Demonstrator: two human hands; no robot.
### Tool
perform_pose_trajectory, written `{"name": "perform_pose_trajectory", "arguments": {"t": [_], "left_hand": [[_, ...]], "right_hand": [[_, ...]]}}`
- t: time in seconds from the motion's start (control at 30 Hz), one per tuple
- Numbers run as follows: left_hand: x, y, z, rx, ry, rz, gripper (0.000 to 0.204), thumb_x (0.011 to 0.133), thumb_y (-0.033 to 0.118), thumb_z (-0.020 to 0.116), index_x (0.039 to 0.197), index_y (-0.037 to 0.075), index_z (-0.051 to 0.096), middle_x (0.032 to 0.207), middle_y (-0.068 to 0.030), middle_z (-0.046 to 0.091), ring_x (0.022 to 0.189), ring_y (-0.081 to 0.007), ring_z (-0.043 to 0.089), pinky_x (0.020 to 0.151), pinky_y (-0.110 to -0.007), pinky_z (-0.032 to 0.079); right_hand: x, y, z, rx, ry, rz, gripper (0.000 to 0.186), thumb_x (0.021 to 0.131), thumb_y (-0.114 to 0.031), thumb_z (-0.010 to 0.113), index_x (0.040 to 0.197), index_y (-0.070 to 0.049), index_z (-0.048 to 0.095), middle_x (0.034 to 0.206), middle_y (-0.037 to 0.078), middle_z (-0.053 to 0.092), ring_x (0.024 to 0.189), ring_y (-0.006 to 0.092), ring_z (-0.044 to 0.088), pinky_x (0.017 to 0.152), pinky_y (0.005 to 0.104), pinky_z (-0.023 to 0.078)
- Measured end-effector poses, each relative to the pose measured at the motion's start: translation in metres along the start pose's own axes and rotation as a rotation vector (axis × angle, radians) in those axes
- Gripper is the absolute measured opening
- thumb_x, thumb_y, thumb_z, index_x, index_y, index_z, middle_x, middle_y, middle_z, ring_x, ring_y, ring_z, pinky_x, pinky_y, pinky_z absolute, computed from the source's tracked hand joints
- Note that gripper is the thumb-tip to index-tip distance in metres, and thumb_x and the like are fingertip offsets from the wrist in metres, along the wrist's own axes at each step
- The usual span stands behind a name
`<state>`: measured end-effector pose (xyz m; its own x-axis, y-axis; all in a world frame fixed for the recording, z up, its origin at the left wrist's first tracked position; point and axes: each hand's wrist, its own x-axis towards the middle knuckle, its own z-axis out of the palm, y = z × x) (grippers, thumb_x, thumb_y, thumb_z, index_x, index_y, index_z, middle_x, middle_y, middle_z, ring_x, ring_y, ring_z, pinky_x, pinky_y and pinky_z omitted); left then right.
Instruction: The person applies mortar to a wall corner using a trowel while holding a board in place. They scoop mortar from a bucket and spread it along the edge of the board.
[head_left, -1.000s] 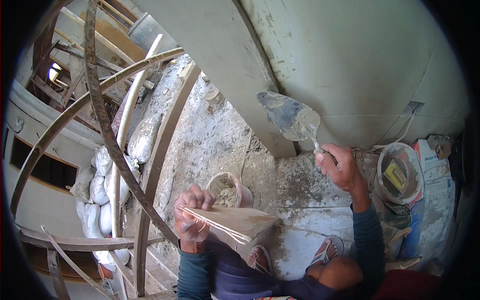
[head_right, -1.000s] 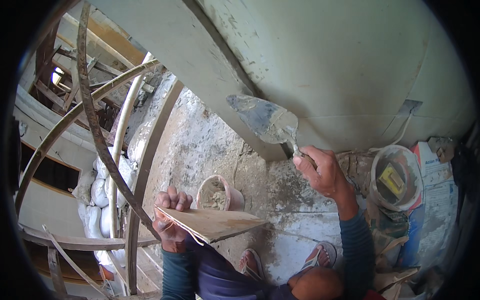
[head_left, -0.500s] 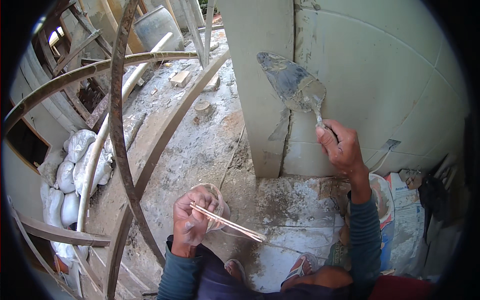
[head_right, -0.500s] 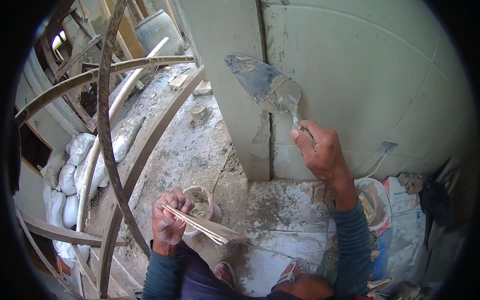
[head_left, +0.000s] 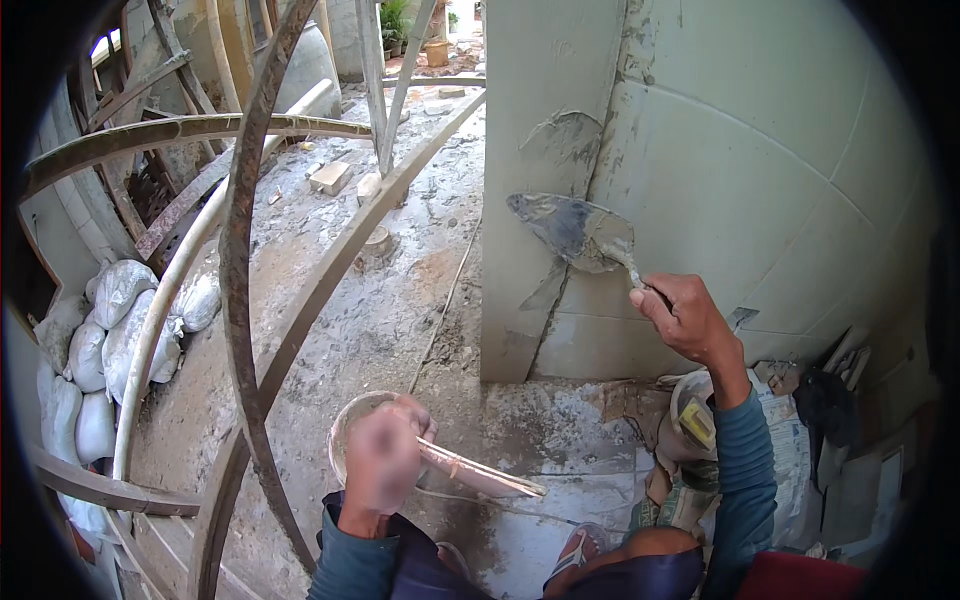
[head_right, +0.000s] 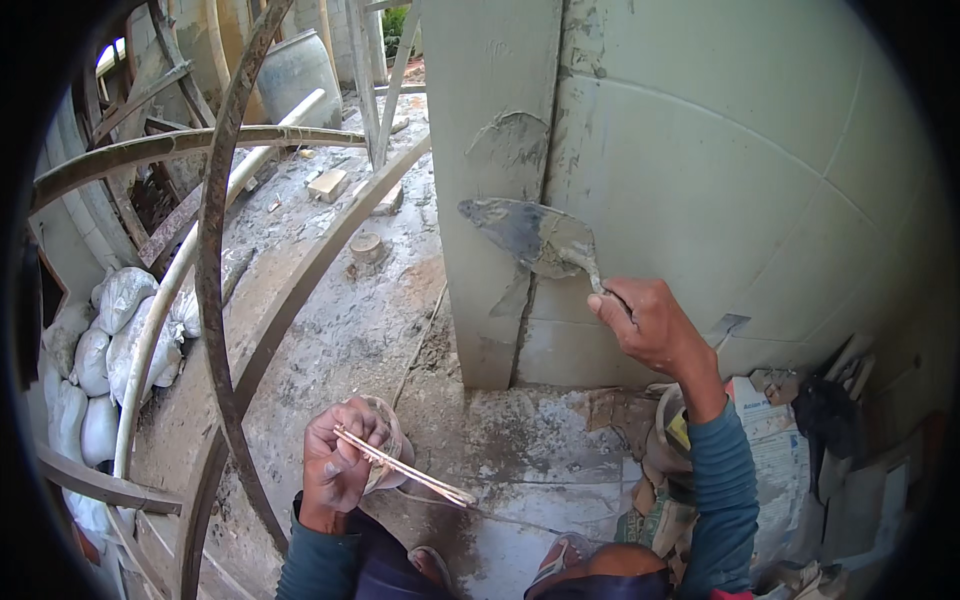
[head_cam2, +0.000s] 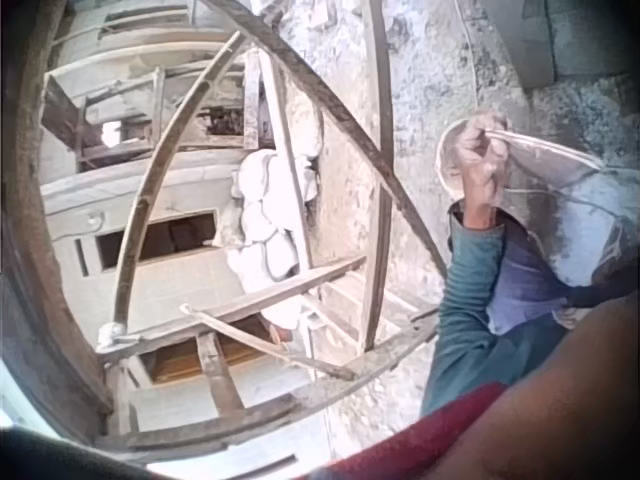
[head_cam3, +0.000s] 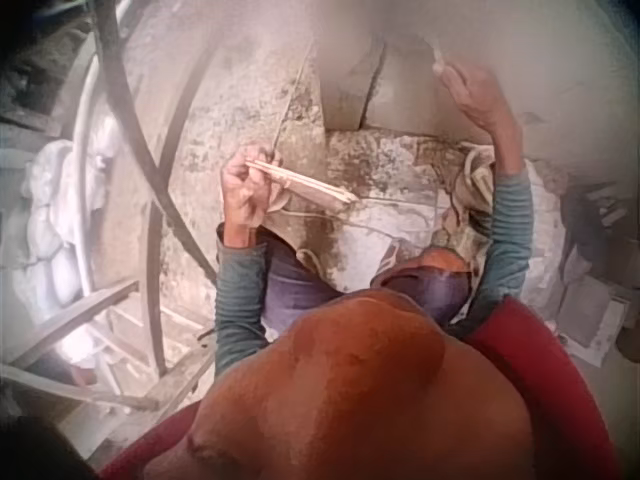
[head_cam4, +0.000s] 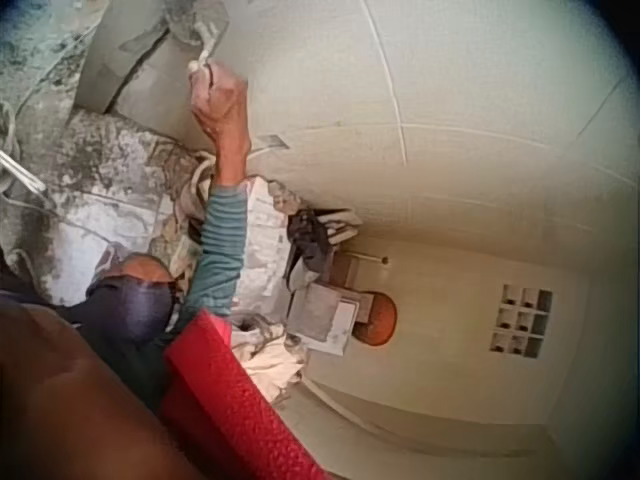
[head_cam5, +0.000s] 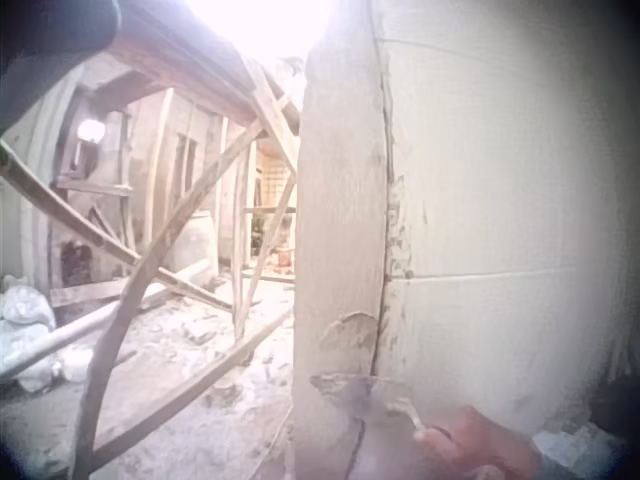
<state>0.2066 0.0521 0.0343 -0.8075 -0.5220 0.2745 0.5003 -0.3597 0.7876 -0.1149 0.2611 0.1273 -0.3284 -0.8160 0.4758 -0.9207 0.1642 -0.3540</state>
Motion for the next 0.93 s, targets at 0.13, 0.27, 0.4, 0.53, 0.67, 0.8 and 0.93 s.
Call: {"name": "perform_pose_trajectory", "arguments": {"t": [0.13,0.27,0.4,0.53,0.67,0.8,0.93], "left_hand": [[-0.002,0.002,-0.003,-0.072,0.011,-0.006,0.031,0.083,0.026,0.082,0.083,0.006,0.058,0.087,-0.0031,0.051,0.081,-0.0157,0.048,0.075,-0.030,0.040],[0.000,-0.001,-0.007,-0.094,0.018,-0.025,0.031,0.083,0.026,0.083,0.084,0.006,0.059,0.086,-0.0032,0.051,0.081,-0.0157,0.048,0.075,-0.031,0.040],[0.000,0.003,-0.006,-0.088,0.018,-0.023,0.031,0.083,0.026,0.083,0.084,0.005,0.060,0.086,-0.0034,0.052,0.081,-0.0155,0.049,0.076,-0.031,0.040],[-0.002,0.006,-0.008,-0.079,-0.001,-0.010,0.030,0.082,0.025,0.082,0.084,0.005,0.060,0.087,-0.0036,0.053,0.081,-0.0153,0.049,0.077,-0.030,0.041],[-0.006,0.007,-0.007,-0.088,0.017,-0.012,0.030,0.082,0.026,0.083,0.085,0.004,0.061,0.088,-0.0043,0.054,0.082,-0.0157,0.051,0.078,-0.030,0.041],[-0.006,0.004,-0.012,-0.070,0.025,-0.032,0.031,0.082,0.026,0.083,0.086,0.004,0.062,0.090,-0.0049,0.056,0.085,-0.0167,0.053,0.079,-0.031,0.041],[-0.003,0.002,-0.010,-0.060,0.019,-0.020,0.033,0.082,0.029,0.084,0.087,0.004,0.063,0.091,-0.0055,0.056,0.086,-0.0173,0.053,0.080,-0.031,0.042]], "right_hand": [[0.027,-0.015,-0.051,-0.307,0.112,-0.117,0.029,0.098,-0.020,0.062,0.080,0.003,0.058,0.061,0.012,0.050,0.053,0.0206,0.049,0.052,0.0347,0.039],[0.053,-0.046,-0.103,-0.203,0.115,0.067,0.032,0.101,-0.024,0.058,0.083,0.002,0.062,0.061,0.006,0.053,0.050,0.0117,0.048,0.049,0.0298,0.038],[0.062,-0.052,-0.095,0.076,0.093,0.186,0.040,0.104,-0.028,0.053,0.074,-0.001,0.055,0.058,0.001,0.049,0.051,0.0084,0.047,0.049,0.0300,0.039],[0.039,-0.017,-0.051,-0.094,-0.086,0.137,0.037,0.101,-0.025,0.055,0.076,0.002,0.054,0.060,0.013,0.050,0.053,0.0272,0.049,0.054,0.0383,0.042],[0.020,-0.012,-0.042,-0.382,-0.114,-0.063,0.034,0.098,-0.023,0.058,0.079,0.005,0.054,0.068,0.024,0.049,0.063,0.0428,0.041,0.060,0.0455,0.040],[0.064,-0.040,-0.099,-0.406,0.014,-0.079,0.034,0.098,-0.022,0.058,0.077,0.004,0.053,0.064,0.020,0.048,0.058,0.0344,0.043,0.058,0.0421,0.040],[0.095,-0.079,-0.142,-0.107,0.171,0.231,0.034,0.103,-0.027,0.056,0.077,-0.006,0.062,0.064,0.002,0.061,0.053,0.0228,0.044,0.055,0.0345,0.042]]}}
